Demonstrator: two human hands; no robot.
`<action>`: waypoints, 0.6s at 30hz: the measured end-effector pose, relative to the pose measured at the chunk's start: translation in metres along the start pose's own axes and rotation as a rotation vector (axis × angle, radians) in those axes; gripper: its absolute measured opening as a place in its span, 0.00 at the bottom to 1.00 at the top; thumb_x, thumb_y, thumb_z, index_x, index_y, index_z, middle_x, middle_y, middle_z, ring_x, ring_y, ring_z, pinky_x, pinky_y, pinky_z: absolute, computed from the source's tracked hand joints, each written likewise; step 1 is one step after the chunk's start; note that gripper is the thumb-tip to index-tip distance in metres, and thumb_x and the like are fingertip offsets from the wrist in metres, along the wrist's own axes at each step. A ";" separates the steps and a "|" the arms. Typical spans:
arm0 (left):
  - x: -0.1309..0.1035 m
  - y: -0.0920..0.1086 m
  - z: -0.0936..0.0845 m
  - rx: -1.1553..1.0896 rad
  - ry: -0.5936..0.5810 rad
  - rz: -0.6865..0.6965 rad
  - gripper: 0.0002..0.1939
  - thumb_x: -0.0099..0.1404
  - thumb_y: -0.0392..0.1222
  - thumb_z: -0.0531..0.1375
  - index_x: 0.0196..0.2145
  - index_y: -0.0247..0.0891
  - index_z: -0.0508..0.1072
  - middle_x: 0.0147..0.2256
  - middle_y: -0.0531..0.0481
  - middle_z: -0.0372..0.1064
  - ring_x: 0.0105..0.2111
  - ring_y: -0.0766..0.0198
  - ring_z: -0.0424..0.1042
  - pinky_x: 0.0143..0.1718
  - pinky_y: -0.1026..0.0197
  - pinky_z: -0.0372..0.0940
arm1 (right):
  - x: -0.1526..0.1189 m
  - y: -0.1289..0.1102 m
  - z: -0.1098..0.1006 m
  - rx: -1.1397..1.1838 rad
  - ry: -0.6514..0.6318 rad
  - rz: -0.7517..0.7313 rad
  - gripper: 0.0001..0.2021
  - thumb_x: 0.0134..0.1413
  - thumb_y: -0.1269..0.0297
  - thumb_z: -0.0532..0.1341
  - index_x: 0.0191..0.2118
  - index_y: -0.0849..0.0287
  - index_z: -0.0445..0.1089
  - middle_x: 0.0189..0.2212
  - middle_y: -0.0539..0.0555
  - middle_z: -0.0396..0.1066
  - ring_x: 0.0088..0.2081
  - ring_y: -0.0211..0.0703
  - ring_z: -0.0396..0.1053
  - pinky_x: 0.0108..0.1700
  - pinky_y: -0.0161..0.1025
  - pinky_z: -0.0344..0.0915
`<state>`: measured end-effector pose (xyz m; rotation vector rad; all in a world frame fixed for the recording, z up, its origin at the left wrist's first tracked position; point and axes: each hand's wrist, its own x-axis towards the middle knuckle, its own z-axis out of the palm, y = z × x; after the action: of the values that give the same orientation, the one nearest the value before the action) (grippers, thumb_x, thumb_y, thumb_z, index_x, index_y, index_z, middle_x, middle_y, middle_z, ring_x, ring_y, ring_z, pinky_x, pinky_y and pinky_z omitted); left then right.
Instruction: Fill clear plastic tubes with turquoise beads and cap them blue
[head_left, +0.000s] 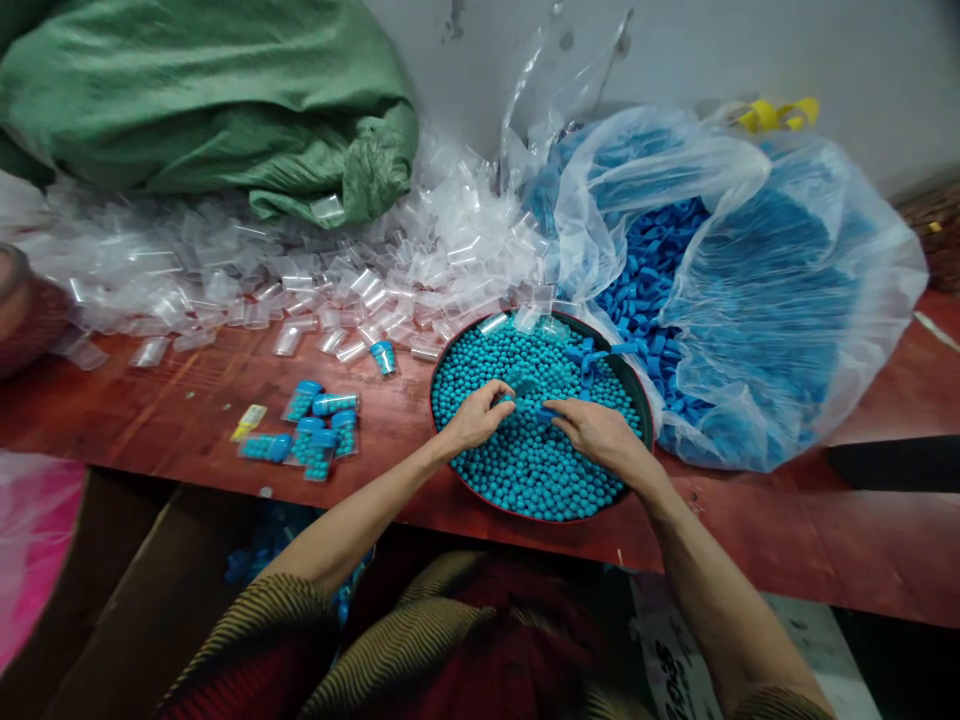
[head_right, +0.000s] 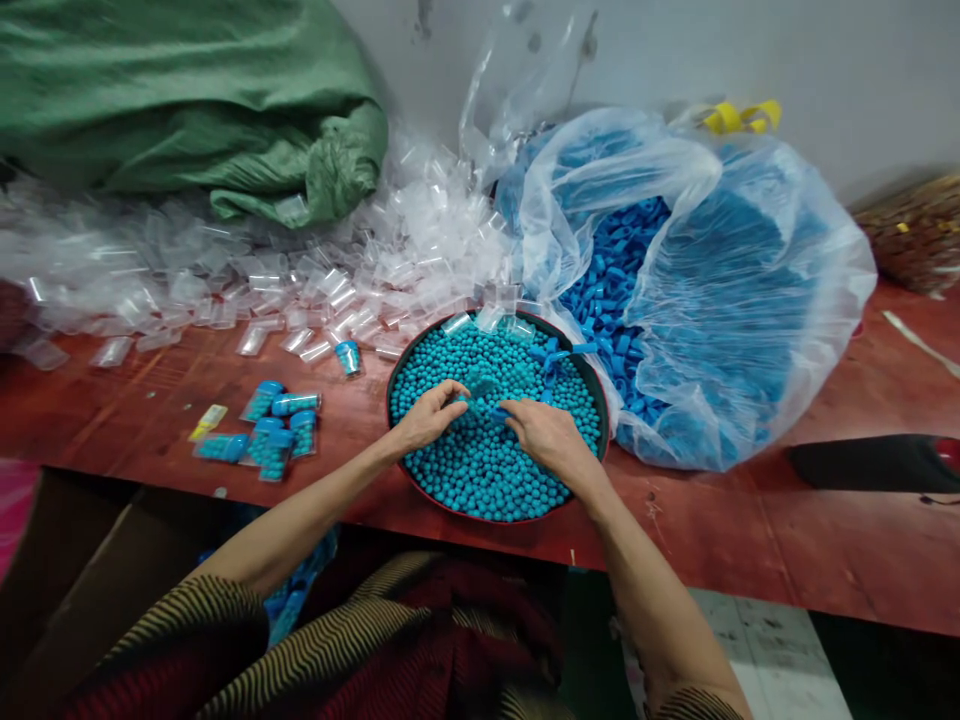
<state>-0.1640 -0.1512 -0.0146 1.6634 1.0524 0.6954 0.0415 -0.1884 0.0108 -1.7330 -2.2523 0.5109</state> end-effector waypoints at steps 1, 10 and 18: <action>-0.001 0.000 -0.001 -0.036 -0.008 -0.025 0.09 0.60 0.42 0.53 0.38 0.36 0.66 0.31 0.53 0.62 0.28 0.68 0.63 0.30 0.65 0.62 | -0.001 0.001 -0.003 -0.006 -0.001 0.017 0.14 0.55 0.66 0.56 0.46 0.54 0.71 0.39 0.56 0.75 0.39 0.48 0.72 0.41 0.42 0.65; -0.003 -0.001 0.008 -0.331 -0.099 -0.111 0.15 0.60 0.48 0.55 0.42 0.37 0.61 0.26 0.57 0.60 0.19 0.71 0.65 0.15 0.71 0.57 | 0.004 -0.024 0.002 0.488 0.081 0.048 0.10 0.57 0.63 0.54 0.43 0.58 0.67 0.27 0.49 0.69 0.29 0.39 0.67 0.34 0.36 0.62; -0.009 0.003 0.008 -0.340 -0.114 -0.073 0.25 0.60 0.42 0.56 0.54 0.38 0.58 0.30 0.54 0.64 0.19 0.73 0.63 0.16 0.70 0.57 | 0.002 -0.035 0.025 0.620 0.236 0.146 0.10 0.56 0.60 0.56 0.35 0.59 0.71 0.28 0.50 0.72 0.26 0.37 0.66 0.32 0.35 0.61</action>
<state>-0.1608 -0.1626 -0.0143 1.3488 0.8555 0.6813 0.0001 -0.1976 0.0032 -1.5299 -1.5825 0.8719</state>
